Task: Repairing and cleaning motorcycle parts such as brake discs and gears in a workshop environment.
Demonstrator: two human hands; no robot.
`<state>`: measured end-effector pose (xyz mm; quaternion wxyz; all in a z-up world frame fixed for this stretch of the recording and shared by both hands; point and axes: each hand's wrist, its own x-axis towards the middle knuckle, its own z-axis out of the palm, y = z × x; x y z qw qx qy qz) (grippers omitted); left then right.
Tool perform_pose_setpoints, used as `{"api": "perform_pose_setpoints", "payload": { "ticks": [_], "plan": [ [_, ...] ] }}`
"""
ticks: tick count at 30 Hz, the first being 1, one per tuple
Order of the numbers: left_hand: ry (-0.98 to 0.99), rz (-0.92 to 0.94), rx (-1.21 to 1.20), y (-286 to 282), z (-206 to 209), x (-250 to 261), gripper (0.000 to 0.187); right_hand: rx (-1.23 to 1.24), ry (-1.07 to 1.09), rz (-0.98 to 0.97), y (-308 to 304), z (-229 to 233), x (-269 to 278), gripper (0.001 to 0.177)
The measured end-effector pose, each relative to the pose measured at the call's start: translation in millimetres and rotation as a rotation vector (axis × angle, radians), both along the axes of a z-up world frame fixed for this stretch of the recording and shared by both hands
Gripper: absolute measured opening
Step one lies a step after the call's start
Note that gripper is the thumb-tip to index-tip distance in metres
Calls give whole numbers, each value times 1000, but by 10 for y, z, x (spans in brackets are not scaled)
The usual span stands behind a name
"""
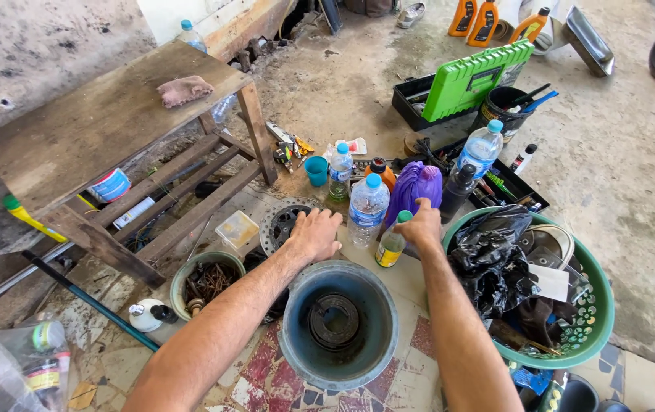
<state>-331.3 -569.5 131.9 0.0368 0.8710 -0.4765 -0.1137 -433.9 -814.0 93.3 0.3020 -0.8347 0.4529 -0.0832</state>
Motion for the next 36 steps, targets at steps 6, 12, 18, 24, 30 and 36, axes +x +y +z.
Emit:
{"api": "perform_pose_setpoints", "payload": {
  "ticks": [6,12,18,24,30,36],
  "plan": [
    [-67,28,-86,64,271,125,58,-164,-51,59,237,569,45,95],
    [-111,124,-91,300,623,283,54,-353,-171,230,556,1185,120,85],
    [-121,256,-171,688,946,456,52,-421,-272,497,847,1519,333,73],
    [-230,373,-354,1187,1236,753,38,-408,-294,750,1166,1840,647,72],
    [-293,564,-564,1750,1395,1111,29,-395,-297,950,1518,2003,848,71],
    [-271,638,-722,2353,1494,1458,28,-384,-353,1106,2077,2103,1027,72]
  ]
}}
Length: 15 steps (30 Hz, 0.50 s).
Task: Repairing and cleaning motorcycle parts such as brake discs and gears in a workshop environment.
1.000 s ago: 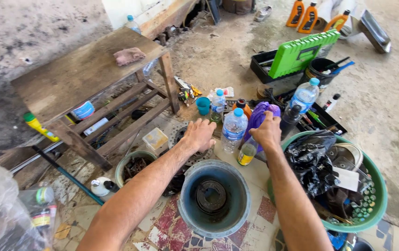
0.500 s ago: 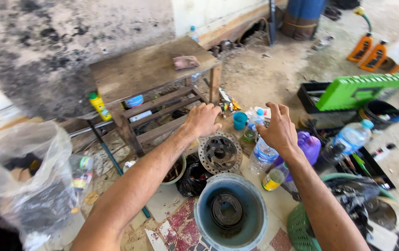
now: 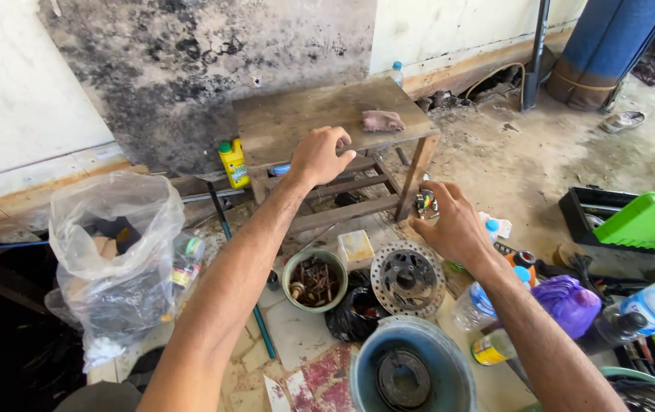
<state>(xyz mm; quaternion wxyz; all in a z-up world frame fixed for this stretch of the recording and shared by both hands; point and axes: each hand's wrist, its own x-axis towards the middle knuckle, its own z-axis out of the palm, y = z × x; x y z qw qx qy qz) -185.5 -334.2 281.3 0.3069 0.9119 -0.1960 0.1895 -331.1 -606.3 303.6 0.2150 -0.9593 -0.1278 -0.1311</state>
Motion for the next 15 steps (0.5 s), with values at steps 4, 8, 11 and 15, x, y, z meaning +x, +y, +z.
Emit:
{"api": "perform_pose_setpoints", "payload": {
  "ticks": [4,8,11,15],
  "plan": [
    [132,18,-101,450,-19,191,24,-24,51,37,557,127,158,72],
    [-57,19,-149,1088,-1,432,21,-21,110,79,1238,344,347,69],
    [-53,40,-207,1570,-87,682,22,-9,113,101,1655,295,599,68],
    [-56,83,-287,2245,-400,1060,23,-24,66,154,2239,220,971,64]
  ]
}}
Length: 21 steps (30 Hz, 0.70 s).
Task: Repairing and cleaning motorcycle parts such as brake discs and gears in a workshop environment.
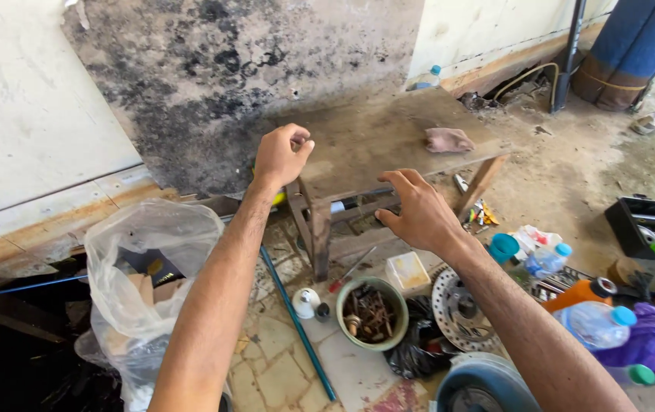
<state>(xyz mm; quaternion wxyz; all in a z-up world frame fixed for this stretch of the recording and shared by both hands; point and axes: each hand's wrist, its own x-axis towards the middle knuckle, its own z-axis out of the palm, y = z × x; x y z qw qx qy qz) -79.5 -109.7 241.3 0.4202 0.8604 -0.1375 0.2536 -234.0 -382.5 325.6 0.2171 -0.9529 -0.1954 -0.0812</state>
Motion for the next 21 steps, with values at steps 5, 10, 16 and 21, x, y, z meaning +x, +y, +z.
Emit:
{"api": "perform_pose_setpoints", "payload": {
  "ticks": [5,10,16,21],
  "plan": [
    [129,107,-34,709,-535,365,23,-39,80,-14,756,-75,481,61],
    [279,178,-90,1193,-1036,643,25,-50,129,-21,1465,-283,958,55],
    [398,244,-179,1344,-1537,973,26,-105,76,19,2187,-687,1544,48],
    [441,276,-197,1286,-1865,1207,33,-241,145,-16,2582,-1131,2108,54]
  ]
}}
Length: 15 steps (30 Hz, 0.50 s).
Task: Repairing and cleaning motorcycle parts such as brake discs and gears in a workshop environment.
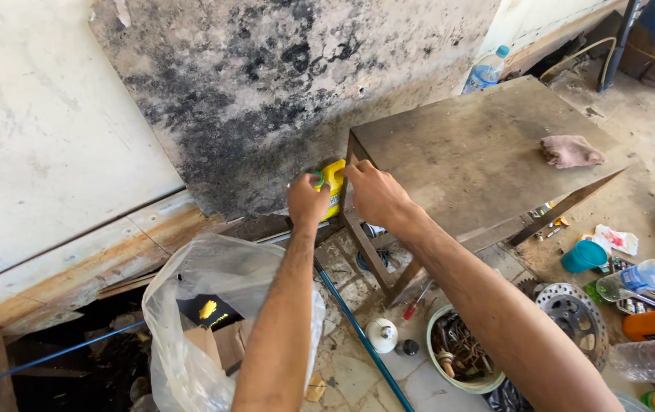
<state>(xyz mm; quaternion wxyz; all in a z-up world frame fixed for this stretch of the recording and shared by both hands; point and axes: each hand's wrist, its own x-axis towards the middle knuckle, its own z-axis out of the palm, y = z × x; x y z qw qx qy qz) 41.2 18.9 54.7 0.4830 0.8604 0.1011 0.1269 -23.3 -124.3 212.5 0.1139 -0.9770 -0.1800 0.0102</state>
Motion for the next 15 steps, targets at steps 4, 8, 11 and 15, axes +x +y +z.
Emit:
{"api": "perform_pose_setpoints", "payload": {
  "ticks": [4,8,11,15],
  "plan": [
    [32,123,-29,-119,-272,66,34,-103,35,-40,250,-407,427,54],
    [6,164,-10,-162,-465,100,36,-308,39,-27,349,-790,779,54],
    [27,163,43,-98,-458,55,44,-348,-25,-21,403,-1106,1011,42],
    [148,136,142,-66,-363,14,58,-511,-138,37,400,-1416,1290,39]
  ]
}}
